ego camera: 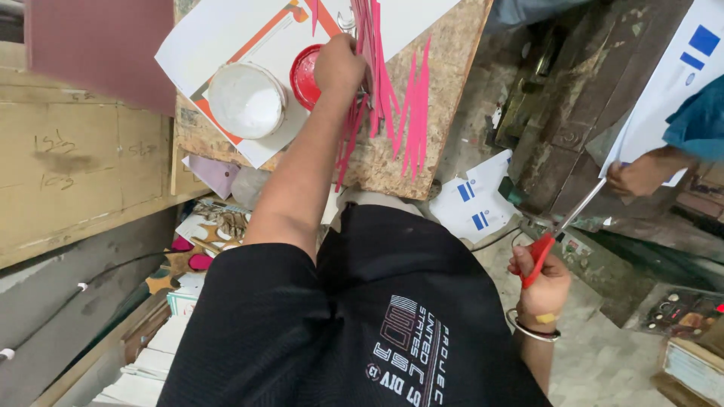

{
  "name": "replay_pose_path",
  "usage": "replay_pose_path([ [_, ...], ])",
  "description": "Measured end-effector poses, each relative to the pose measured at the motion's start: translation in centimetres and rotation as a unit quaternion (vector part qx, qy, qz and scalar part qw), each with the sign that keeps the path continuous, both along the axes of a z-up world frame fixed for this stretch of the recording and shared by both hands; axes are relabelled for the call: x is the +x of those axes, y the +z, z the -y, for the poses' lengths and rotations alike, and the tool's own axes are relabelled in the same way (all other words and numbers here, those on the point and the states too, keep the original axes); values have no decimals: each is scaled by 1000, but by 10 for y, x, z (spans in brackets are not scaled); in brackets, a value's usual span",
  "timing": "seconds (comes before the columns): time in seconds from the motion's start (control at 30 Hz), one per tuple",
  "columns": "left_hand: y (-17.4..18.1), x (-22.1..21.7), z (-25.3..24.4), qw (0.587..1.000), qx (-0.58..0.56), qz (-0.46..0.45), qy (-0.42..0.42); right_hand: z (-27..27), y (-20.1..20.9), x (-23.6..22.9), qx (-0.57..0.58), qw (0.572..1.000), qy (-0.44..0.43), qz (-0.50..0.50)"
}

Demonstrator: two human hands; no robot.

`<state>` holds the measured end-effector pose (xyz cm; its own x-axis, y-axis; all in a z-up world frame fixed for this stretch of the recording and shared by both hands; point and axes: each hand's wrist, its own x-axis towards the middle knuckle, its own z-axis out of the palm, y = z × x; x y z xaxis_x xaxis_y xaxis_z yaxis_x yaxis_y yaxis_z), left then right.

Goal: Cutting thin pink strips of paper with scissors and handling printed paper sheets near a printing or binding machine.

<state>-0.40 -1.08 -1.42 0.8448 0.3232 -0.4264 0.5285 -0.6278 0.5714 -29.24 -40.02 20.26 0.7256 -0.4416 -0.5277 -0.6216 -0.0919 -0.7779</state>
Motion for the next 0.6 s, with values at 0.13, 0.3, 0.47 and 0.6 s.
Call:
replay_pose_path([
  [0.13,25,8,-16,996,-37,50,57,11,-9,-5,-25,999,13,23],
  [0.3,55,8,-1,984,-104,136,54,13,-10,-4,-44,999,17,15],
  [0.47,37,-3,65,983,-147,106,-30,7,-10,3,-38,999,29,14],
  [0.6,16,-20,82,991,-98,91,-27,8,-8,-1,-27,999,29,10],
])
